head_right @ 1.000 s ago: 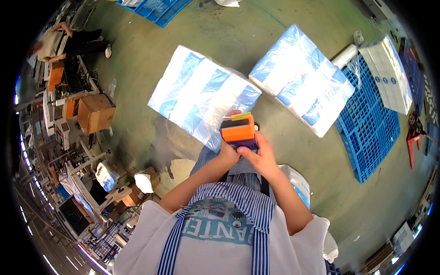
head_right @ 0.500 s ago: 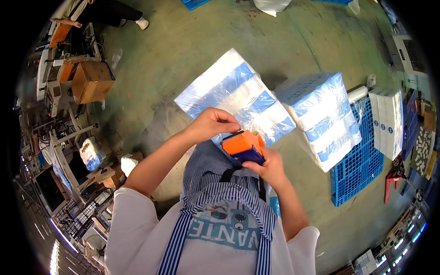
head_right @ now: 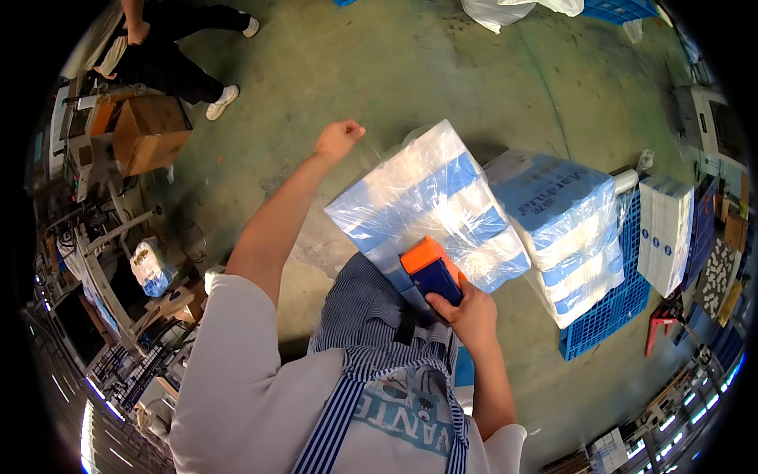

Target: The person places three tissue boxes into a plastic bag, folds the bag over, and seals the package with tape using a tape dispenser.

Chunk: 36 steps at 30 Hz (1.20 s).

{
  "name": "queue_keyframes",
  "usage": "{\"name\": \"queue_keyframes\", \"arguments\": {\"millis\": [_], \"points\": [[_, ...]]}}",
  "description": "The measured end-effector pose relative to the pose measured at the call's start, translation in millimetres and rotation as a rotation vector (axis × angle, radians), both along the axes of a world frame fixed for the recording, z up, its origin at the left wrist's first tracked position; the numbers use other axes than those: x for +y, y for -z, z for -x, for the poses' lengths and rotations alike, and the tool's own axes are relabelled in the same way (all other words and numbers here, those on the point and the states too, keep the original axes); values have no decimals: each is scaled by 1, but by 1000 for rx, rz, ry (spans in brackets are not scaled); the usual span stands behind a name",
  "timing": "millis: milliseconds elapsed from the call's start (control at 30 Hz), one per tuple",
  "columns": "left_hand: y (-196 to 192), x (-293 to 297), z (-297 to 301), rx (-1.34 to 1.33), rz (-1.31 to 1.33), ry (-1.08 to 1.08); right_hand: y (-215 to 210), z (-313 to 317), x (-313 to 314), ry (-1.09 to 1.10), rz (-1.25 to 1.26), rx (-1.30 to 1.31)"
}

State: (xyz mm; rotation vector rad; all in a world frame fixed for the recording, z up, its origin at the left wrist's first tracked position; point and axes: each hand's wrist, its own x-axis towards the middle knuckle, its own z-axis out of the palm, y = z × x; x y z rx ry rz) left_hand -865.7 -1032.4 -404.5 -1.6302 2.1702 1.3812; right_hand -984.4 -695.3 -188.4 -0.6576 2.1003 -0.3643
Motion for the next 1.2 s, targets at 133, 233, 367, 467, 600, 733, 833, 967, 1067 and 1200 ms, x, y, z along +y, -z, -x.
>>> {"name": "queue_keyframes", "arguments": {"millis": [133,233,367,467,600,733,833,967,1067,1200], "points": [[48,42,-7,20,-221,71,2,-3,0,4,-134,3],[54,56,-6,-337,-2,91,2,-3,-4,-14,-171,6],[53,37,-3,-405,7,248,7,5,0,-46,-132,8],[-12,48,28,-168,-200,314,16,16,0,-139,-210,-38],[-50,135,48,-329,440,291,30,30,13,-78,-135,-150],[-44,153,51,-305,570,345,16,41,61,-32,-174,-256],[-37,161,47,-343,633,325,-2,64,165,47,-291,-334],[-41,159,48,-366,624,314,11,75,309,100,-297,-130],[-37,178,57,-305,779,280,32,74,336,-27,-454,-14],[-54,280,65,53,1059,641,100,68,305,-103,-556,24]]}}
